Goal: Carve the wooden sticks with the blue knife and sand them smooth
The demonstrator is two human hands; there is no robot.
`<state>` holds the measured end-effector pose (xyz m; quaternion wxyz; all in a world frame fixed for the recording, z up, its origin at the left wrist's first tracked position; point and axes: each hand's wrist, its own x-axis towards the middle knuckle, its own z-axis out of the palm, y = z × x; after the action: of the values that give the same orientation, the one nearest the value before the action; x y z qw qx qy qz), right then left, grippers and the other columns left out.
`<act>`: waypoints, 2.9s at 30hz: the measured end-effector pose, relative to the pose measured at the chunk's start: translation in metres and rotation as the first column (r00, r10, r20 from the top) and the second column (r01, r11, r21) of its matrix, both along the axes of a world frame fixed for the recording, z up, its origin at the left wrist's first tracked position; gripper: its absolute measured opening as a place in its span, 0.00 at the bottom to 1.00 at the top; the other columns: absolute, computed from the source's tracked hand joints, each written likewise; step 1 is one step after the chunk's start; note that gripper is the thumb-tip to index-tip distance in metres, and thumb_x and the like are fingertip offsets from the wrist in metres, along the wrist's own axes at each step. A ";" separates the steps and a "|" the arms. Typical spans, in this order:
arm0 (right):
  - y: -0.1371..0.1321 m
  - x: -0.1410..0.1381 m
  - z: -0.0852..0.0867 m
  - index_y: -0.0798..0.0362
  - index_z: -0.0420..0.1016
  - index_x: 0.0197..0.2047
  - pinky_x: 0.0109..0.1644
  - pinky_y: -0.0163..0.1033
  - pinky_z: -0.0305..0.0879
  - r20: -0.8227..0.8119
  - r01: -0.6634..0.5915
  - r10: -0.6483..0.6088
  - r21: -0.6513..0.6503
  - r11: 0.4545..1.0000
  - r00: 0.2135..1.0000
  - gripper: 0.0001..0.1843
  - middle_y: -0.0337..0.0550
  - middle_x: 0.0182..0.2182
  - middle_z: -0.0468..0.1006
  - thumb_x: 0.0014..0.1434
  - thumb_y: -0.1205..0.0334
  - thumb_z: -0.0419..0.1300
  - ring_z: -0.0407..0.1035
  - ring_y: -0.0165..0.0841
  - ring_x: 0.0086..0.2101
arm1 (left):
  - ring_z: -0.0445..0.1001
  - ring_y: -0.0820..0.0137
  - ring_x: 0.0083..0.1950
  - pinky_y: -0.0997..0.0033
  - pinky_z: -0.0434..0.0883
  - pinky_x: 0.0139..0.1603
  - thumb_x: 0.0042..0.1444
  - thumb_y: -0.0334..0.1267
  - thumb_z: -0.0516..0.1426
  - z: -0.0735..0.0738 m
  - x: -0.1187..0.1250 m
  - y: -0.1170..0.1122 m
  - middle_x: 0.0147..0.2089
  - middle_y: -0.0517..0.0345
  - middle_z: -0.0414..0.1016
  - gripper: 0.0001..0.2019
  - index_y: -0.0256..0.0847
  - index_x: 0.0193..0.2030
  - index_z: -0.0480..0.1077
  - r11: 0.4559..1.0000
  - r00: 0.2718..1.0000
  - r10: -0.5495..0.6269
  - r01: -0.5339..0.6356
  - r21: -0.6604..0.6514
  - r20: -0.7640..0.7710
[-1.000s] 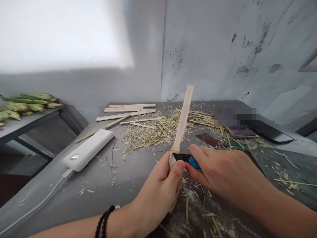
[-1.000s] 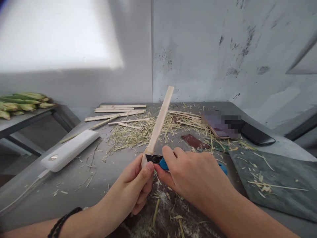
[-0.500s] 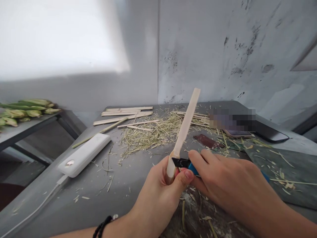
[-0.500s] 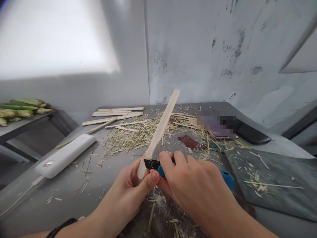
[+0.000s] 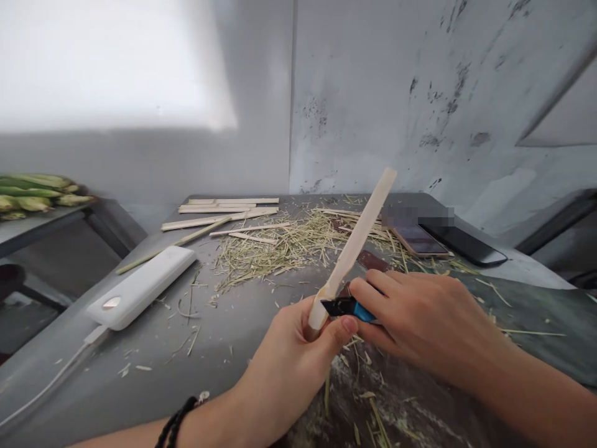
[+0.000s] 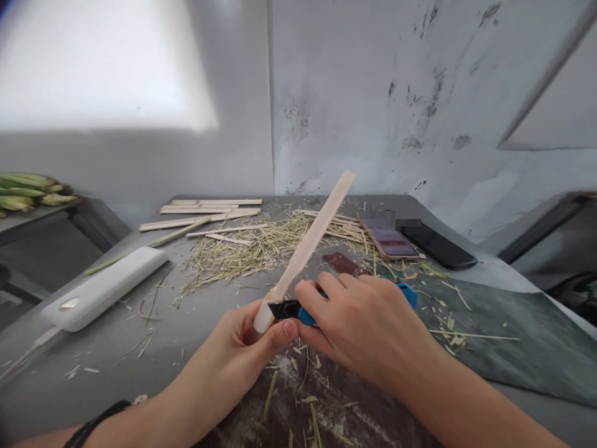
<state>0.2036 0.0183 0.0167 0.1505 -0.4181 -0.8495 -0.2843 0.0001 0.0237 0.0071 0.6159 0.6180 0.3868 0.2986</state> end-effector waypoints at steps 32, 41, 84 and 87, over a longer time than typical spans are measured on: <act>-0.004 0.017 0.033 0.52 0.70 0.37 0.33 0.41 0.49 0.233 -0.062 0.051 0.041 0.997 0.971 0.21 0.37 0.25 0.70 0.72 0.44 0.51 0.70 0.35 0.26 | 0.45 0.75 0.27 0.71 0.46 0.24 0.66 0.55 0.55 -0.005 -0.005 0.004 0.25 0.69 0.48 0.23 0.43 0.27 0.53 0.985 0.981 -0.127 0.142 0.101 -0.144; 0.016 0.023 0.033 0.49 0.72 0.49 0.26 0.36 0.54 -0.393 0.064 -0.237 -0.405 0.912 0.888 0.22 0.31 0.21 0.70 0.69 0.38 0.53 0.64 0.30 0.20 | 0.49 0.77 0.19 0.76 0.49 0.20 0.66 0.57 0.55 -0.001 -0.012 0.004 0.19 0.73 0.52 0.19 0.45 0.33 0.60 0.997 0.997 -0.052 0.055 -0.055 0.059; 0.024 -0.018 0.013 0.48 0.75 0.43 0.34 0.38 0.64 -0.745 -0.314 -0.293 -0.555 0.770 0.600 0.21 0.38 0.32 0.77 0.66 0.38 0.56 0.68 0.32 0.31 | 0.72 0.66 0.50 0.70 0.68 0.48 0.67 0.50 0.58 0.015 -0.009 0.007 0.48 0.53 0.75 0.15 0.40 0.47 0.76 0.969 0.951 0.243 -0.230 -0.088 0.189; 0.024 -0.024 0.007 0.49 0.77 0.42 0.34 0.38 0.62 -0.697 -0.349 -0.323 -0.638 0.686 0.640 0.25 0.39 0.32 0.77 0.66 0.35 0.56 0.67 0.33 0.32 | 0.73 0.64 0.49 0.67 0.68 0.47 0.67 0.49 0.58 0.012 -0.002 0.010 0.46 0.52 0.78 0.14 0.40 0.44 0.76 0.954 0.943 0.287 -0.297 0.036 0.168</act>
<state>0.1793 0.0426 0.0241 0.3197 -0.5137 -0.7440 0.2835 -0.0022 0.0339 0.0192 0.5749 0.5461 0.4140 0.4471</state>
